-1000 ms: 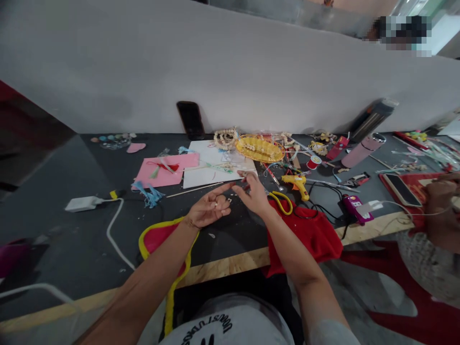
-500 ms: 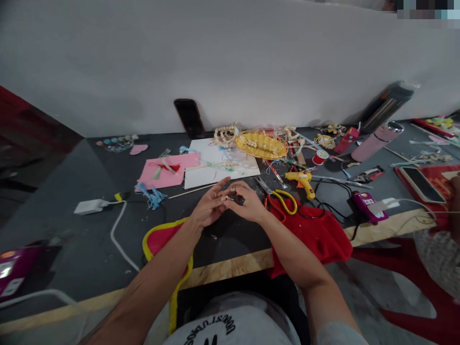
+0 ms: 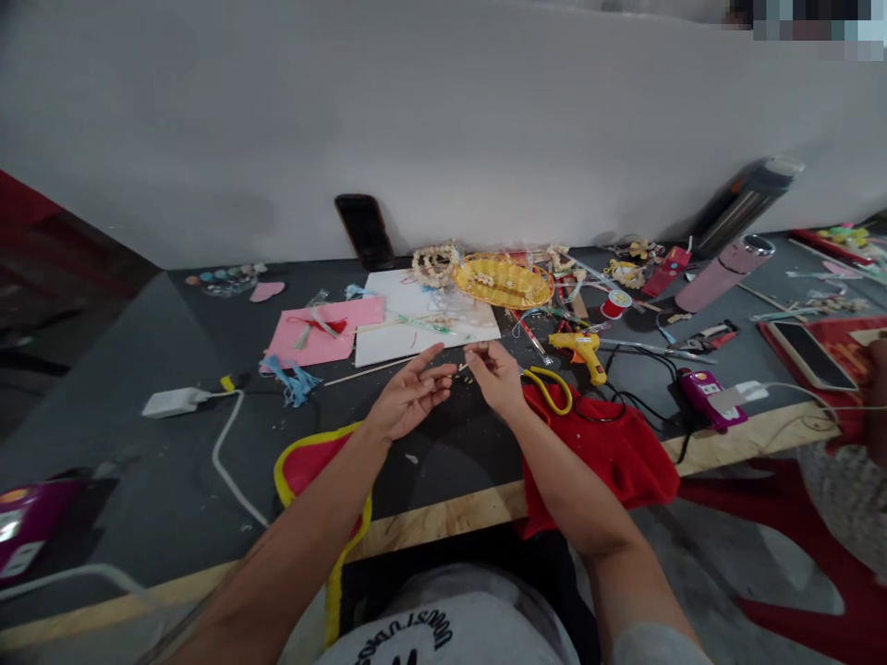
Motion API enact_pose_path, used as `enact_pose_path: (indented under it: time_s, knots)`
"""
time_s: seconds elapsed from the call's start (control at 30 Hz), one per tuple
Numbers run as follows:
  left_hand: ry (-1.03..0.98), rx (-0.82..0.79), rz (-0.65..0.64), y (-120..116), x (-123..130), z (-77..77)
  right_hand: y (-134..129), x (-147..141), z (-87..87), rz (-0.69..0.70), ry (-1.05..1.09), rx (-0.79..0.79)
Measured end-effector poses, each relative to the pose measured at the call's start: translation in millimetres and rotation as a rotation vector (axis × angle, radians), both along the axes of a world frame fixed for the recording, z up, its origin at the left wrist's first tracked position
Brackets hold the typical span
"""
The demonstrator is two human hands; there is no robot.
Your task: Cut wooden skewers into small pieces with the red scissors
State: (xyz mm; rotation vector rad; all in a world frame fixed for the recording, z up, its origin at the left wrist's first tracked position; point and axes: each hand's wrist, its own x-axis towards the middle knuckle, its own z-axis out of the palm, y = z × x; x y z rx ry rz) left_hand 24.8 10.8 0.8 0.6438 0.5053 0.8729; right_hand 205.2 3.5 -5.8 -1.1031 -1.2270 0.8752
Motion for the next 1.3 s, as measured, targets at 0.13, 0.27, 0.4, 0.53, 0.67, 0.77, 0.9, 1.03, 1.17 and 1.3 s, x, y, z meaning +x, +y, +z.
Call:
enact_pose_path:
  time_s: [0.13,0.27,0.4,0.53,0.67,0.77,0.9,1.03,1.17,1.3]
  knots:
    - [0.03,-0.014,0.019,-0.4,0.5,1.1,2.4,3.1,0.7,-0.087,0.026,-0.032]
    - [0.046,-0.013,0.033,0.6,0.7,-1.4,2.7,2.1,2.0,-0.095,0.025,-0.051]
    - [0.015,0.047,0.048,0.6,0.7,-3.1,2.6,1.5,0.9,-0.073,0.016,-0.069]
    - [0.001,0.089,0.025,-1.4,1.2,-0.2,2.3,1.1,-1.9,-0.048,-0.003,-0.071]
    - [-0.014,0.084,0.03,-2.6,1.7,2.9,2.4,0.5,-2.9,-0.027,-0.016,-0.065]
    - [-0.014,0.1,0.029,-2.7,2.0,3.1,2.6,0.5,-2.4,-0.02,-0.025,-0.067]
    - [-0.013,0.13,0.029,-3.1,2.1,2.5,2.4,1.1,-2.3,-0.012,-0.038,-0.071]
    - [-0.03,0.124,0.012,-3.7,2.1,3.4,2.3,1.5,-3.8,-0.014,-0.05,-0.072]
    - [-0.022,0.112,0.007,-3.5,2.1,3.0,2.4,1.9,-5.5,-0.012,-0.06,-0.073]
    - [0.009,0.111,0.041,-2.1,1.4,0.4,1.5,0.7,-5.5,-0.004,-0.067,-0.07]
